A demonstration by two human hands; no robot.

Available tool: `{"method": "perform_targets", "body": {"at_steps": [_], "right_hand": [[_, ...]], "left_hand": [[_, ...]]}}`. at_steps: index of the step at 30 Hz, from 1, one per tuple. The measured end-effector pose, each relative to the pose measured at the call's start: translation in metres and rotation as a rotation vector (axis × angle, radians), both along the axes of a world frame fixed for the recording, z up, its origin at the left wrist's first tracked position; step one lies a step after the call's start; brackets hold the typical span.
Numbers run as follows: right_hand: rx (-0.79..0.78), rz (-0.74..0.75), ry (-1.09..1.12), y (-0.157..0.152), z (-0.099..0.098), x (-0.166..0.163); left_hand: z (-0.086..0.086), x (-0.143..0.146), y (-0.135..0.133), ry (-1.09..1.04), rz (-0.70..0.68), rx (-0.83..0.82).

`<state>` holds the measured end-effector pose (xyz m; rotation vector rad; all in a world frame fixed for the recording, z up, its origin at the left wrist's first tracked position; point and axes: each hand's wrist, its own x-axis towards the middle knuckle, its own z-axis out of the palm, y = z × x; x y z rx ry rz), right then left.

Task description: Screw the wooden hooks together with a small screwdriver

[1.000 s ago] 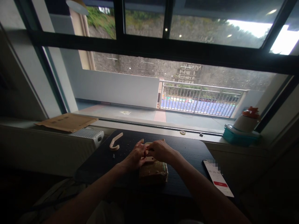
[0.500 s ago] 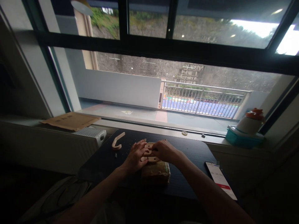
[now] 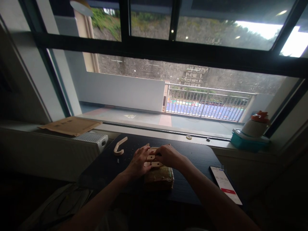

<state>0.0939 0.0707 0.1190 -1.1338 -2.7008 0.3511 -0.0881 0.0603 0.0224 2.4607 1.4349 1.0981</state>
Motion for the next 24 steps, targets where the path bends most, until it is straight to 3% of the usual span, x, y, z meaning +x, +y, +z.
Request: {"method": "perform_targets", "body": {"at_steps": [4,6,10,16,19,24], "right_hand": [[-0.008,-0.003,-0.002,-0.001,0.0,-0.001],[-0.004,-0.007,0.002,-0.001,0.001,-0.002],[0.014,-0.017,-0.006,-0.001,0.002,-0.001],[0.001,-0.049,-0.041,-0.003,0.006,0.0],[0.011,-0.031,-0.041,-0.003,0.006,-0.001],[0.012,-0.015,-0.023,-0.001,0.003,-0.002]], "left_hand": [[-0.019,0.002,-0.016,-0.345,0.181,0.065],[-0.029,0.006,-0.021,-0.517,0.245,-0.008],[-0.039,0.016,-0.019,-0.742,0.22,-0.243],[-0.041,0.021,-0.01,-0.836,0.21,-0.369],[-0.041,0.021,-0.015,-0.783,0.251,-0.23],[-0.032,0.023,-0.028,-0.432,0.364,0.127]]}}
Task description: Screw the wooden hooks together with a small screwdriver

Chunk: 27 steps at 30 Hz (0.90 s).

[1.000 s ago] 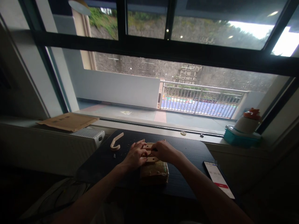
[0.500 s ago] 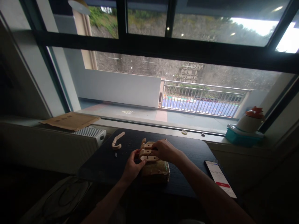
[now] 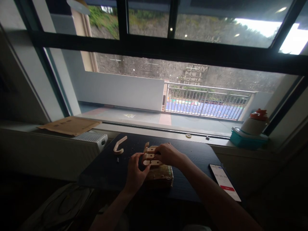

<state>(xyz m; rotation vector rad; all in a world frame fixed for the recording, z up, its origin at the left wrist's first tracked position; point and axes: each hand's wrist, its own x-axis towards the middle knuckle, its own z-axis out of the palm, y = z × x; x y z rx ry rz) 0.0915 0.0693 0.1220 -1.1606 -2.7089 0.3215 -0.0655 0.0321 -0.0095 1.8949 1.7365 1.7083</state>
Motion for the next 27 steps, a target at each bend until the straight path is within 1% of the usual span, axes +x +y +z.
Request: {"method": "perform_targets", "body": {"at_steps": [2,5,7,9,12,15,19,22,27], "right_hand": [[0.006,-0.001,0.008,0.001,-0.001,0.0],[0.009,-0.008,0.007,0.0,0.0,-0.001],[0.006,-0.012,-0.001,-0.001,0.002,-0.001],[-0.002,-0.014,-0.016,-0.001,0.003,-0.002],[-0.012,-0.014,-0.04,0.0,0.005,-0.004],[-0.007,-0.011,-0.049,0.002,0.005,-0.005],[-0.018,-0.012,-0.048,0.002,0.005,-0.005],[-0.036,-0.027,-0.064,0.003,0.005,-0.006],[-0.024,-0.042,-0.094,0.004,0.004,-0.009]], "left_hand": [[0.003,0.001,-0.003,0.071,0.007,0.016],[0.004,0.002,-0.006,0.071,0.03,0.039],[0.0,0.0,-0.008,0.045,0.063,0.053],[-0.006,-0.002,-0.009,0.002,0.077,0.033],[-0.015,-0.007,-0.006,-0.1,0.02,-0.064],[-0.019,-0.012,0.0,-0.162,-0.033,-0.141],[-0.015,-0.019,0.009,-0.199,-0.072,-0.187],[-0.011,-0.023,0.016,-0.278,-0.114,-0.212],[-0.005,-0.025,0.029,-0.475,-0.296,-0.358]]}}
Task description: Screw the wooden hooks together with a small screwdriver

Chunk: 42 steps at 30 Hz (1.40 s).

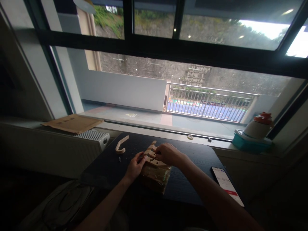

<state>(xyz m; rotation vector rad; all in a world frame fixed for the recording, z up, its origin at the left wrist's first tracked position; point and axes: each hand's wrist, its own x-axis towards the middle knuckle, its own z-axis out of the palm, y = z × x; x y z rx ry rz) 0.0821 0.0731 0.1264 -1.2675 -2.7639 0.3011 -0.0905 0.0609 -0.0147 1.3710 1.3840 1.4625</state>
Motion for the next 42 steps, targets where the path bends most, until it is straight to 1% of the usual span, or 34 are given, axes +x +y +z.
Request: {"method": "perform_targets", "body": {"at_steps": [2,5,10,12,14,17,19,20,21,22,24,25,26,28,29,32,35,37,39,41,42], "right_hand": [[0.001,0.014,0.013,0.001,0.0,-0.001],[-0.001,0.024,0.017,0.002,0.0,0.002],[0.009,0.043,0.035,-0.002,0.004,0.01],[0.006,0.028,0.005,-0.005,0.008,0.013],[-0.002,0.001,-0.045,-0.01,0.014,0.016],[-0.019,-0.035,-0.1,-0.016,0.02,0.02],[-0.025,-0.056,-0.108,-0.018,0.02,0.024],[-0.021,-0.062,-0.104,-0.019,0.02,0.026],[-0.017,-0.064,-0.094,-0.018,0.018,0.028],[-0.014,-0.064,-0.078,-0.017,0.017,0.03],[-0.006,-0.061,-0.048,-0.014,0.013,0.034],[-0.006,-0.058,-0.041,-0.012,0.012,0.035],[-0.009,-0.054,-0.04,-0.011,0.011,0.035],[-0.01,-0.046,-0.05,-0.008,0.01,0.035],[-0.011,-0.043,-0.055,-0.008,0.011,0.035],[-0.003,-0.041,-0.058,-0.006,0.012,0.034],[-0.015,-0.029,-0.062,-0.004,0.013,0.034],[-0.027,-0.027,-0.067,-0.003,0.014,0.034],[-0.034,-0.025,-0.073,-0.003,0.014,0.034],[-0.046,-0.019,-0.082,-0.004,0.015,0.033],[-0.051,-0.019,-0.086,-0.004,0.015,0.032]], "left_hand": [[0.001,0.0,0.005,-0.034,-0.048,-0.01],[0.003,-0.001,0.013,-0.031,-0.138,0.019],[0.009,0.004,0.023,-0.073,-0.434,-0.008],[0.012,0.011,0.026,-0.097,-0.57,-0.048],[0.014,0.02,0.03,-0.114,-0.675,-0.092],[0.017,0.03,0.035,-0.114,-0.726,-0.123],[0.018,0.034,0.035,-0.096,-0.719,-0.121],[0.018,0.035,0.033,-0.072,-0.686,-0.11],[0.018,0.035,0.029,-0.033,-0.608,-0.082],[0.018,0.035,0.024,0.025,-0.491,-0.038],[0.016,0.037,0.01,0.198,-0.126,0.118],[0.016,0.038,0.003,0.298,0.012,0.194],[0.015,0.041,-0.003,0.39,0.06,0.238],[0.013,0.047,-0.011,0.516,0.029,0.259],[0.012,0.05,-0.013,0.534,0.0,0.243],[0.012,0.055,-0.007,0.448,-0.008,0.139],[0.016,0.05,-0.006,0.334,-0.019,0.016],[0.018,0.046,-0.017,0.377,-0.064,-0.007],[0.018,0.044,-0.037,0.522,-0.098,0.063],[0.014,0.046,-0.058,0.603,-0.068,0.104],[0.011,0.046,-0.067,0.64,-0.094,0.125]]}}
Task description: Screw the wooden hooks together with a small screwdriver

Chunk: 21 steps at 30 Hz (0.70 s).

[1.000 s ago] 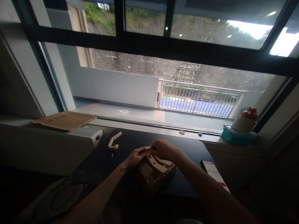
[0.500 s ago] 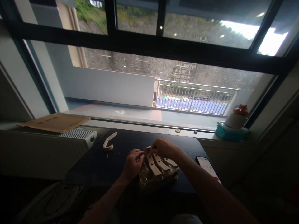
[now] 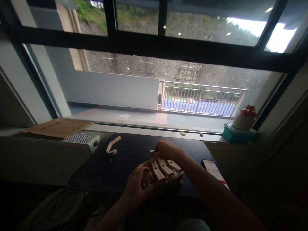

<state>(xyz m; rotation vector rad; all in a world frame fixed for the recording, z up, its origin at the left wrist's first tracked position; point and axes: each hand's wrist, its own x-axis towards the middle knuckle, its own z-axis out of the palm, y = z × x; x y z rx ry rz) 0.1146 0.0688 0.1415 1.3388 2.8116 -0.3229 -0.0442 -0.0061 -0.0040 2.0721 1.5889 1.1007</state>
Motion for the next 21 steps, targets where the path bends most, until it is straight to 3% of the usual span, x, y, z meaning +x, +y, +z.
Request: {"method": "perform_targets", "body": {"at_steps": [4,8,13,21], "right_hand": [[0.019,-0.012,-0.043,0.001,-0.001,-0.003],[0.018,-0.031,-0.062,0.004,-0.001,-0.006],[-0.009,-0.057,-0.04,0.007,0.0,-0.006],[0.017,-0.038,-0.049,0.007,-0.002,-0.003]], "left_hand": [[-0.006,-0.009,-0.01,0.118,-0.125,-0.006],[0.005,-0.028,0.004,0.155,-0.226,-0.07],[0.019,-0.021,0.009,0.147,-0.218,-0.007],[0.011,-0.003,0.006,0.145,-0.201,0.054]]}}
